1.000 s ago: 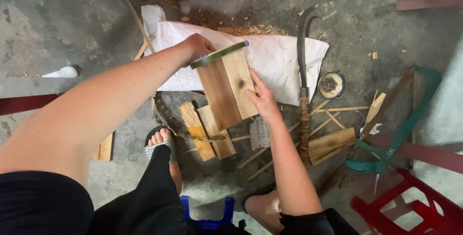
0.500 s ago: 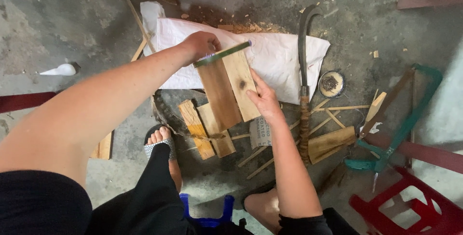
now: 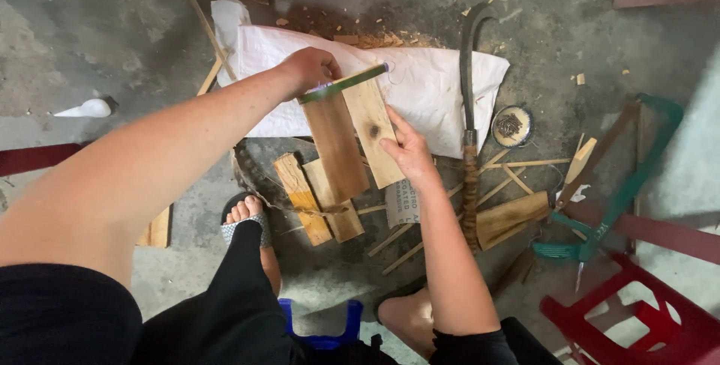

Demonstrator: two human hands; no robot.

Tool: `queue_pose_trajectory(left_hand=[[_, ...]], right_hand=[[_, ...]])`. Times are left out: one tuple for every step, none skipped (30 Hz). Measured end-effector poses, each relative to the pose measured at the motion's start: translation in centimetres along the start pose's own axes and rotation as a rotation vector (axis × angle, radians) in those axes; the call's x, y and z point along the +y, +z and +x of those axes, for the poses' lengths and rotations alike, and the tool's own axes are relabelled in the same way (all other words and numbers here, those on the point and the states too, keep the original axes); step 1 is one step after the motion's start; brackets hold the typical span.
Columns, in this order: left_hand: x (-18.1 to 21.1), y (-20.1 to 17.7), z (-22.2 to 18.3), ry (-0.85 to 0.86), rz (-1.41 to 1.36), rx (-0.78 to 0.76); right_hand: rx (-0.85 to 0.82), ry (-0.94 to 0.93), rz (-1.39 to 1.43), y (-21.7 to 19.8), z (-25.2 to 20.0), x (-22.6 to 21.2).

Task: Sanding and assembling wooden components into a circular frame using a hammer and tape.

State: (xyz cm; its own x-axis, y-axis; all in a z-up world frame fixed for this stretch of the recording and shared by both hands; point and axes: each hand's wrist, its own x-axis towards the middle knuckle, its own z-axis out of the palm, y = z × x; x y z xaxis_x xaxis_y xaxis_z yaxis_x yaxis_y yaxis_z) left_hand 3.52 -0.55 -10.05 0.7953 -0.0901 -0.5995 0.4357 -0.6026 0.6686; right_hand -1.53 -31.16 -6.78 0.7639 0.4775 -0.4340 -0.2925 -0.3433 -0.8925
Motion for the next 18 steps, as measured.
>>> queue_pose_trajectory(left_hand=[[0.0,-0.1,0.0,0.002,0.0,-0.002],[0.0,-0.1,-0.1,-0.002,-0.006,-0.006],[0.0,-0.2,-0.1,-0.005,-0.012,-0.009],[-0.4,0.1,0.3,-0.002,-0.011,-0.012],[-0.8,0.3,0.8,0.002,-0.022,-0.004],[-1.3,0.6,1.3,0.006,-0.032,0.004],[-0.2,0.1,0.2,0.007,-0.032,0.0],[0.9,-0.3,-0.9,-0.006,-0.061,0.001],[1.9,-0.8,-2.0,-0.021,-0.088,0.002],[1.8,-0.9,-1.9,-0.021,-0.086,-0.001],[1.7,-0.9,-1.8,-0.013,-0.069,-0.013],[1.5,-1.0,-1.8,-0.005,-0.052,-0.025],[1.6,-1.0,-1.9,-0.007,-0.053,-0.026],[1.7,-1.0,-2.0,-0.014,-0.051,-0.014],[1.9,-1.1,-2.1,-0.02,-0.05,0.0],[2.3,-1.2,-2.4,-0.02,-0.05,0.0],[2.7,-1.2,-2.6,-0.037,-0.051,0.003],[3.2,-1.2,-2.9,-0.053,-0.052,0.007]], right_hand=[[0.003,0.001,0.0,-0.1,0.0,-0.2],[0.007,-0.002,-0.01,-0.1,0.0,-0.4],[0.012,-0.005,-0.02,-0.2,0.0,-0.6],[0.016,-0.004,-0.02,-0.1,0.0,-0.4],[0.023,-0.002,-0.042,0.0,0.1,-0.2],[0.031,0.001,-0.063,0.1,0.2,-0.1],[0.033,0.004,-0.063,0.1,0.1,-0.3],[0.046,0.016,-0.058,0.1,0.0,-0.6],[0.058,0.027,-0.05,0.3,-0.1,-0.8],[0.06,0.029,-0.047,0.3,-0.2,-0.9],[0.063,0.032,-0.059,0.3,-0.2,-1.1],[0.066,0.035,-0.072,0.4,-0.3,-1.2],[0.065,0.037,-0.071,0.3,-0.3,-0.9],[0.067,0.032,-0.083,0.3,-0.3,-0.6],[0.07,0.026,-0.095,0.3,-0.2,-0.4],[0.07,0.026,-0.095,0.3,-0.3,-0.8],[0.067,0.027,-0.091,0.3,-0.4,-1.2],[0.064,0.028,-0.087,0.4,-0.5,-1.5]])
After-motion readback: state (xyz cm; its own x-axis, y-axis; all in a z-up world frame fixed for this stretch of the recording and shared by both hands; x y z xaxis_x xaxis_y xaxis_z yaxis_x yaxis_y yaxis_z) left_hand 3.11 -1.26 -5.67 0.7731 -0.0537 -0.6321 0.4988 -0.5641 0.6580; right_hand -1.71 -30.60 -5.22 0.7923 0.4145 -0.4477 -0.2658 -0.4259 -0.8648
